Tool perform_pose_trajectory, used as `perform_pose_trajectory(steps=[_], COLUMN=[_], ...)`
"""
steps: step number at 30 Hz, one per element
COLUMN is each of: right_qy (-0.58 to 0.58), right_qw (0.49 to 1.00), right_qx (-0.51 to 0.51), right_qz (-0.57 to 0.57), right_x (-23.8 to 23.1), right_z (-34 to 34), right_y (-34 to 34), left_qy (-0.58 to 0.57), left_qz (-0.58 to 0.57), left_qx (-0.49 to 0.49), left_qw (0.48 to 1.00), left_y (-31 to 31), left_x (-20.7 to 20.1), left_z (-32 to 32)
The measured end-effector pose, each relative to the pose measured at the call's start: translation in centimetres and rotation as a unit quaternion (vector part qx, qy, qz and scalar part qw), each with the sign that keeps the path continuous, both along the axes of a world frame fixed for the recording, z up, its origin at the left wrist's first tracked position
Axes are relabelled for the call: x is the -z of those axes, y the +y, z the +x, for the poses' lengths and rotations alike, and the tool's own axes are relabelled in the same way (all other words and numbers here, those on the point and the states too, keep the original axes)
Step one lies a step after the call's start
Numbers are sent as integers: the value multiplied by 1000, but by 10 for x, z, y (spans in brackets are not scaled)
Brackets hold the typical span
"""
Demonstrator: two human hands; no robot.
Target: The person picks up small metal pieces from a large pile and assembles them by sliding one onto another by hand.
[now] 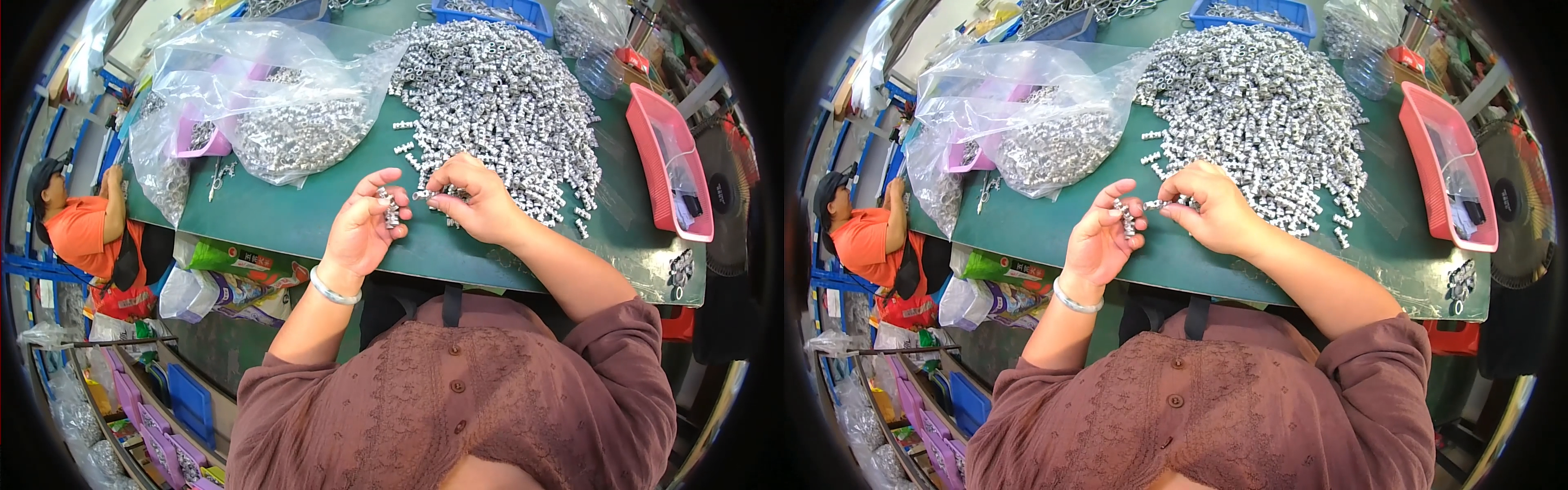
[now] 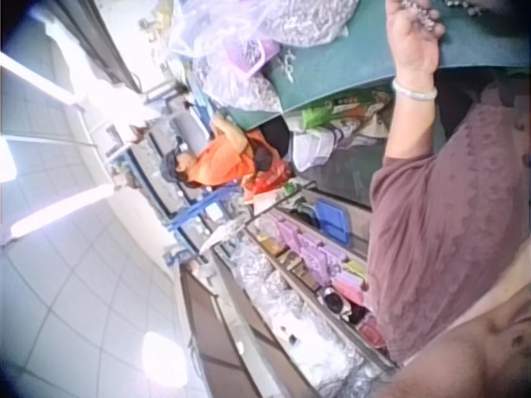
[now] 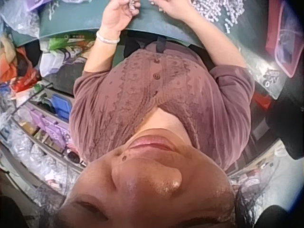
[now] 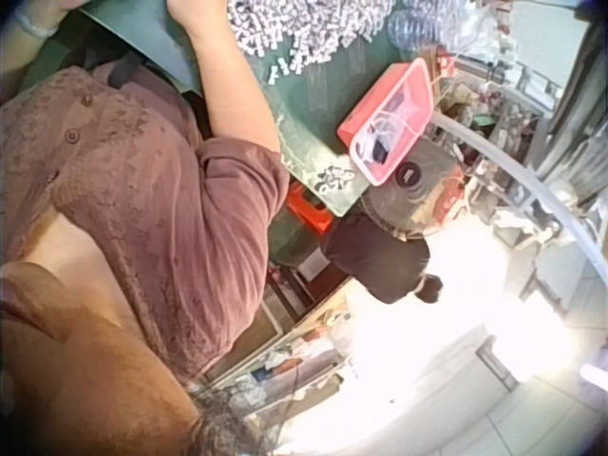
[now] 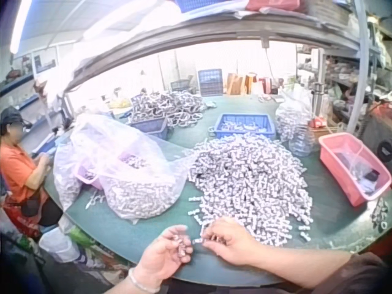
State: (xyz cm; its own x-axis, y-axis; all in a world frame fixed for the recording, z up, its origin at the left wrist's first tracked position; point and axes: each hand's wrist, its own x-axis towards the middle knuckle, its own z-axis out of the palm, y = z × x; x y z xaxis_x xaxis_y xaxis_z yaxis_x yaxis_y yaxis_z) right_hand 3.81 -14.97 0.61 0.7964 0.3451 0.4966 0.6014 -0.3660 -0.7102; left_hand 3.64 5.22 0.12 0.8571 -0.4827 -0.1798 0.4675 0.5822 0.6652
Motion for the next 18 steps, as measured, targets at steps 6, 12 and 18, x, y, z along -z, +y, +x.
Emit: perform_pose_trajectory(steps=[6, 12, 18], right_qy=[-36, -31, -104], right_qw=[999, 996, 958], right_qx=[5, 5, 13], right_qz=[21, -82, -267], right_x=[-2, -5, -5], right_z=[-3, -2, -4], right_y=[3, -5, -5], left_qy=[-53, 12, 28], left_qz=[91, 11, -37], left_qx=[-12, -26, -3], left_qw=[994, 1000, 999], left_y=[-18, -15, -12], left_x=[0, 7, 8], left_z=[-10, -5, -4])
